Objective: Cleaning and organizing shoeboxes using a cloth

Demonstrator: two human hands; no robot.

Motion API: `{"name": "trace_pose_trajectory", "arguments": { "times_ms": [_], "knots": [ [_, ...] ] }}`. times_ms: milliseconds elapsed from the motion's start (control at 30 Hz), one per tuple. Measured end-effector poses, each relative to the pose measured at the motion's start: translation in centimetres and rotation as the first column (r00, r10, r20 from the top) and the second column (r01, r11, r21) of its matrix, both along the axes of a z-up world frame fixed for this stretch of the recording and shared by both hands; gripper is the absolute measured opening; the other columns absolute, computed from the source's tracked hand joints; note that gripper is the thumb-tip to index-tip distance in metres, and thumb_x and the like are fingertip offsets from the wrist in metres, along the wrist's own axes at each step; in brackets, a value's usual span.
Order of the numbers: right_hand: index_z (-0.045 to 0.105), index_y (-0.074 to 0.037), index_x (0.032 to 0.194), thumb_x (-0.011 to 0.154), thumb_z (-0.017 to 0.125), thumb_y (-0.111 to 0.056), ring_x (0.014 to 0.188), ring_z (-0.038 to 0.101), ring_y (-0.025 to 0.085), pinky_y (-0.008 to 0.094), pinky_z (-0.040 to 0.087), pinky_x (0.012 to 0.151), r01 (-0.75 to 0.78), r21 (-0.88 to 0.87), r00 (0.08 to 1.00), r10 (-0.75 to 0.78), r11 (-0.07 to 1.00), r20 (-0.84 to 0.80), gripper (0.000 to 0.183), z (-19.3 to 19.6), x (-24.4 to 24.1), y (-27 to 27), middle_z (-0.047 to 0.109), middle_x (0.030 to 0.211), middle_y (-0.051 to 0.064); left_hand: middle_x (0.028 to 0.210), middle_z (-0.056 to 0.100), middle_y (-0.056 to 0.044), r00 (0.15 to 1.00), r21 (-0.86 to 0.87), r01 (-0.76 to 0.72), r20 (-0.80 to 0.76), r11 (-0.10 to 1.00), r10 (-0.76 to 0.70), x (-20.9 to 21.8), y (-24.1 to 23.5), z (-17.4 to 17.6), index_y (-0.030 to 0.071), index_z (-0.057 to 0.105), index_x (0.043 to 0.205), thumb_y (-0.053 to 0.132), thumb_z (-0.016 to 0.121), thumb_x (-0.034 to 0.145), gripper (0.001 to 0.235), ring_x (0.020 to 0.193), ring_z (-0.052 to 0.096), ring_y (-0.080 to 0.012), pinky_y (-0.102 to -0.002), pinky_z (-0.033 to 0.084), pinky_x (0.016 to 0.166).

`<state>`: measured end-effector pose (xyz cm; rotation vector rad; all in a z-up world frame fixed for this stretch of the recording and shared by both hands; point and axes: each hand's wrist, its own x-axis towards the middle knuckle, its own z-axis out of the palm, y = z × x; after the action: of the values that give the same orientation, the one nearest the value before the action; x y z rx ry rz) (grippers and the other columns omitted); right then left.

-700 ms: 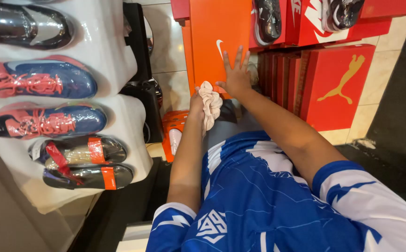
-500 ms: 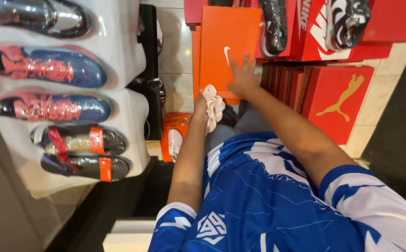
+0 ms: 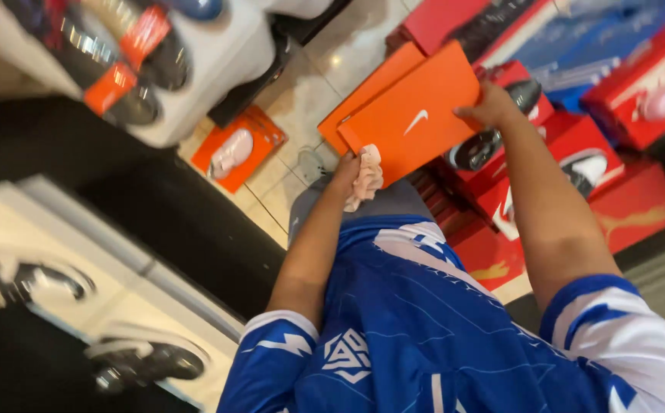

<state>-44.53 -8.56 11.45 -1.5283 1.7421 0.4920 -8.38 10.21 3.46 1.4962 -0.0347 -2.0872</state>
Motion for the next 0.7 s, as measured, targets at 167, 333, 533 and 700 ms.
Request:
{"name": "trace_pose_trajectory", "arguments": {
  "times_ms": [167,333,533,700],
  "knots": [
    [0.062,-0.001,0.127,0.079,0.088,-0.047,0.112,0.065,0.048,0.055,0.050,0.094,-0.048,0.111,0.995,0.037,0.993,0.095,0.071,6.3,9.7,2.5,0.069,0.110,0.030,0.110,0.068,-0.022,0.978,0.111,-0.174,0.135,0.979,0.158,6.5,3.5,6.1,0.000,0.058,0.136,0.030,0.066,0.097,0.050,0.094,0.073,-0.0341,-0.044,0.062,0.076],
    [0.051,0.000,0.145,0.083,0.088,-0.046,0.110,0.066,0.047,0.058,0.053,0.088,-0.134,0.121,0.984,0.118,0.984,0.131,0.086,8.1,19.4,7.6,0.069,0.109,0.029,0.127,0.072,-0.010,0.876,0.154,0.014,0.475,0.988,-0.086,15.9,11.2,9.7,0.019,0.072,0.130,0.068,0.072,0.088,0.064,0.126,0.063,-0.0305,-0.044,0.051,0.104],
    [0.045,0.010,0.147,0.092,0.084,-0.039,0.125,0.058,0.048,0.055,0.051,0.101,-0.158,0.190,0.943,0.091,0.969,0.319,0.083,9.8,33.0,15.5,0.056,0.133,0.036,0.139,0.063,-0.022,0.844,0.288,-0.045,0.523,0.956,-0.118,25.7,17.7,18.7,0.010,0.061,0.142,0.072,0.067,0.088,0.083,0.136,0.053,-0.0385,-0.053,0.042,0.114],
    [0.056,0.006,0.136,0.093,0.084,-0.037,0.123,0.057,0.051,0.058,0.049,0.103,-0.254,0.117,0.923,0.204,0.960,0.325,0.067,5.4,37.3,20.3,0.057,0.124,0.031,0.131,0.068,-0.019,0.776,0.443,-0.004,0.567,0.897,-0.276,30.2,23.3,11.7,0.013,0.066,0.136,0.089,0.051,0.084,0.093,0.132,0.057,-0.0391,-0.051,0.044,0.111]
  ]
}}
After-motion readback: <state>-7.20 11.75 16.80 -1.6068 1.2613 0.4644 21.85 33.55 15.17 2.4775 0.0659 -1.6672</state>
